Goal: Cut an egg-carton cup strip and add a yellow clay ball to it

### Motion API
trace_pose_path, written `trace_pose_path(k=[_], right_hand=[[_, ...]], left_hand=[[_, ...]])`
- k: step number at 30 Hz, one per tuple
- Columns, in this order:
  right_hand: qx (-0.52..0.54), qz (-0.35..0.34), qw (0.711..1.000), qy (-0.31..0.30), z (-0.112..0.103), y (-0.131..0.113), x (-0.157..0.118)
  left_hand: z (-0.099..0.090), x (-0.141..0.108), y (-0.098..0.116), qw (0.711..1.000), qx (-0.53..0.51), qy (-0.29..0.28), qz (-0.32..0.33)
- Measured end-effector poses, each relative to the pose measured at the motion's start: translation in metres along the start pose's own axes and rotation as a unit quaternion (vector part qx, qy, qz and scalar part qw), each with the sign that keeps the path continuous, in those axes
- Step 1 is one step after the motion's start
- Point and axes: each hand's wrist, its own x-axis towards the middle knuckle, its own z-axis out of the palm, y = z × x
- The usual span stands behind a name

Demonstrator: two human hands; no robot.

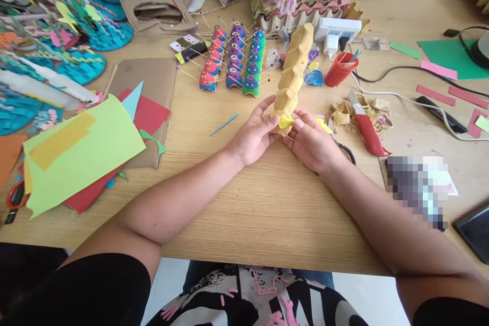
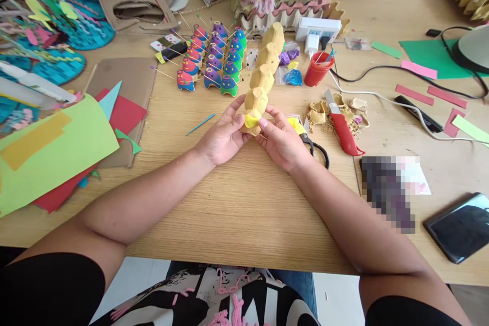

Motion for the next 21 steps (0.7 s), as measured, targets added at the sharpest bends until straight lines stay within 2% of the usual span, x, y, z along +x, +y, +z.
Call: trace_pose_path(k=[4, 13, 17, 21], right_hand=[[-0.001, 0.002, 1.000, -0.013, 0.0010, -0.0003, 0.0008], [-0.014, -0.038, 0.999, 0.004, 0.0032, 0.0005, 0.0022], [0.038, -0.033, 0.999, 0.003, 0.0049, 0.0015, 0.0025], [0.074, -0.033, 0.997, -0.006, 0.0062, 0.0025, 0.0022]], left_hand=[[-0.0022, 0.0015, -0.0023, 1.000, 0.001, -0.029, 0.009], [-0.0031, -0.0014, 0.0020, 0.996, 0.007, -0.083, -0.008], [-0.0024, -0.0008, 0.0004, 0.997, 0.000, -0.079, 0.001], [-0.0008, -0.0004, -0.0031, 0.996, -0.061, -0.072, 0.002]])
